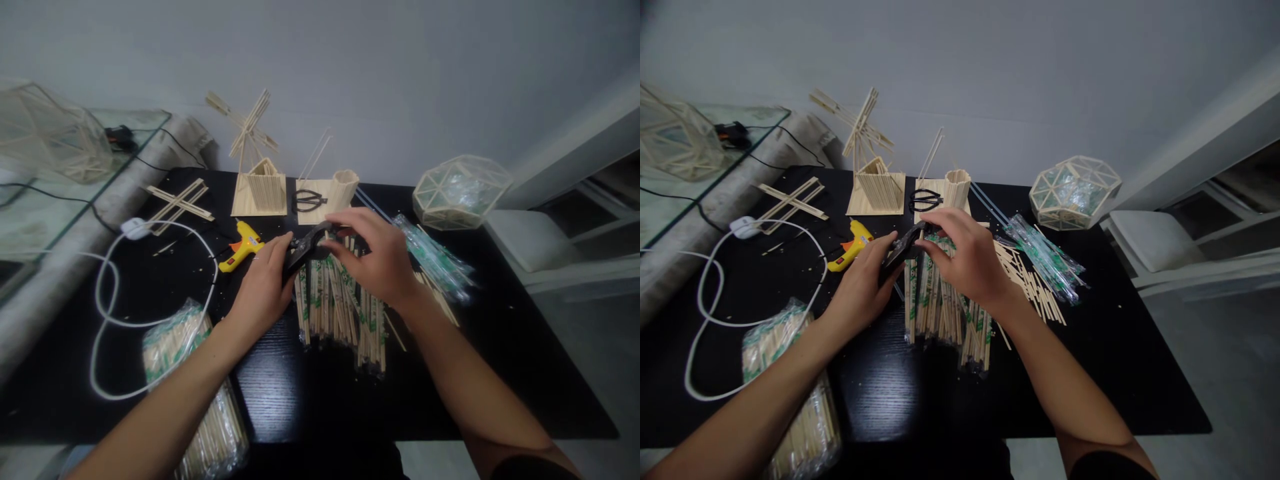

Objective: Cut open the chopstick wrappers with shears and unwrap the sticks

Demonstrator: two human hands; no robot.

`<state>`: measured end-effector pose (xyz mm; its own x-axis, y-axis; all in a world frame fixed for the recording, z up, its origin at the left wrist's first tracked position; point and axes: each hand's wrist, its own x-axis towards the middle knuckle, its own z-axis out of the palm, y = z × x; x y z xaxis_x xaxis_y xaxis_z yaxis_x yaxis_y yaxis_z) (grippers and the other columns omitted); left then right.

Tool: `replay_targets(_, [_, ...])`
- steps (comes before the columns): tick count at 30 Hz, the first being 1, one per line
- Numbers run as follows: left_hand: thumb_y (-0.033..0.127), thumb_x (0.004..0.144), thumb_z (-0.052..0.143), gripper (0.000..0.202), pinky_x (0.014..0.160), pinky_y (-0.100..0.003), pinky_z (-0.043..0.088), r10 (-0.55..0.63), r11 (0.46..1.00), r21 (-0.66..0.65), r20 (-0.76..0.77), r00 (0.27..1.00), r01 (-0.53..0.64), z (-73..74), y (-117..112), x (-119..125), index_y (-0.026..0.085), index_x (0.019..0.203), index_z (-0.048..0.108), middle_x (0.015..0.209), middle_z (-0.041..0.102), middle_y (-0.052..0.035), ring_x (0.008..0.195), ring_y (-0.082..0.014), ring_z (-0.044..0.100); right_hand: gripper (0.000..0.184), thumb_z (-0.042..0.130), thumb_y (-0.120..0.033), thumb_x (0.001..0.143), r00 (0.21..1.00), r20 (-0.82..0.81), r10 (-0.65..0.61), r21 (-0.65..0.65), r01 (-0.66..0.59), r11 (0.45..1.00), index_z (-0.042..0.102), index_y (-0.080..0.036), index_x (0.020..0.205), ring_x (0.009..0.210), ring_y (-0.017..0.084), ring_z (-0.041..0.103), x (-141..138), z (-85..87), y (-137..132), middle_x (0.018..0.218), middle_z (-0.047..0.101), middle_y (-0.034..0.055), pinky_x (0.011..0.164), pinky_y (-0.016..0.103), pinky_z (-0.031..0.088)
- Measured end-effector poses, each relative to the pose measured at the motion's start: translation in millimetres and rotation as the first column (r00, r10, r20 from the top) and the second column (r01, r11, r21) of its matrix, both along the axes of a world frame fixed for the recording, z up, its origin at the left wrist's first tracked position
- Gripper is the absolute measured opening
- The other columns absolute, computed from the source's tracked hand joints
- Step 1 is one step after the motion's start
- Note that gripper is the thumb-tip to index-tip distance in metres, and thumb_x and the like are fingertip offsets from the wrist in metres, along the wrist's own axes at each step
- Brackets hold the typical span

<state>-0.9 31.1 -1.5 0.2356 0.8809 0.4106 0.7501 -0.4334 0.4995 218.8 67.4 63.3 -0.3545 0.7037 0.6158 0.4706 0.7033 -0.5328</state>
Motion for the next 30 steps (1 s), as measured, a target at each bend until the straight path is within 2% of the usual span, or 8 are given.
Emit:
replay_targets(5, [0.018,0.099,0.058,0.059,0.119,-0.053,0.046,-0.003,1.0,-0.001,0.023,1.0,0.003,-1.4,-0.1,0.4,0.016,0.155,0.04,0.151,0.056,-0.0185,0.142,-0.032,0.053,0.028,0.062,-0.027,0.103,0.995,0.082,-0.05,0.195,0.033,0.98,0.069,-0.022,0.129,0.109,0.026,0.075,-3.1,-8.3,-0.2,0.122,0.077,0.0112,0.097,0.044,0.062])
replay_targets(11, [0.017,0.098,0.058,0.062,0.12,-0.053,0.045,-0.017,1.0,0.01,0.035,0.999,0.017,-1.9,0.0,0.2,0.018,0.157,0.038,0.154,0.054,-0.018,0.144,-0.0307,0.052,0.03,0.059,-0.022,0.104,0.992,0.082,-0.101,0.279,0.074,0.957,0.067,-0.022,0.133,0.111,0.025,0.074,-6.4,-14.5,-1.8,0.121,0.078,0.0101,0.099,0.041,0.061])
replay_targets(25, [0.017,0.098,0.058,0.061,0.118,-0.056,0.046,-0.018,1.0,-0.003,0.036,0.999,0.018,-2.3,-1.0,2.4,0.02,0.156,0.04,0.151,0.056,-0.0173,0.142,-0.0315,0.054,0.033,0.052,-0.018,0.105,0.987,0.005,-0.162,0.24,0.156,0.958,0.071,-0.022,0.132,0.111,0.022,0.076,-12.3,-25.2,-4.6,0.12,0.08,0.009,0.099,0.038,0.062])
replay_targets(30, [0.018,0.099,0.057,0.058,0.117,-0.055,0.048,-0.004,1.0,0.004,0.022,1.0,0.004,-1.4,-0.4,2.1,0.018,0.155,0.041,0.15,0.057,-0.0181,0.14,-0.032,0.054,0.031,0.055,-0.022,0.104,0.988,-0.051,-0.145,0.129,0.151,0.98,0.074,-0.024,0.128,0.111,0.024,0.075,-13.2,-20.6,-4.9,0.12,0.08,0.0077,0.101,0.041,0.061])
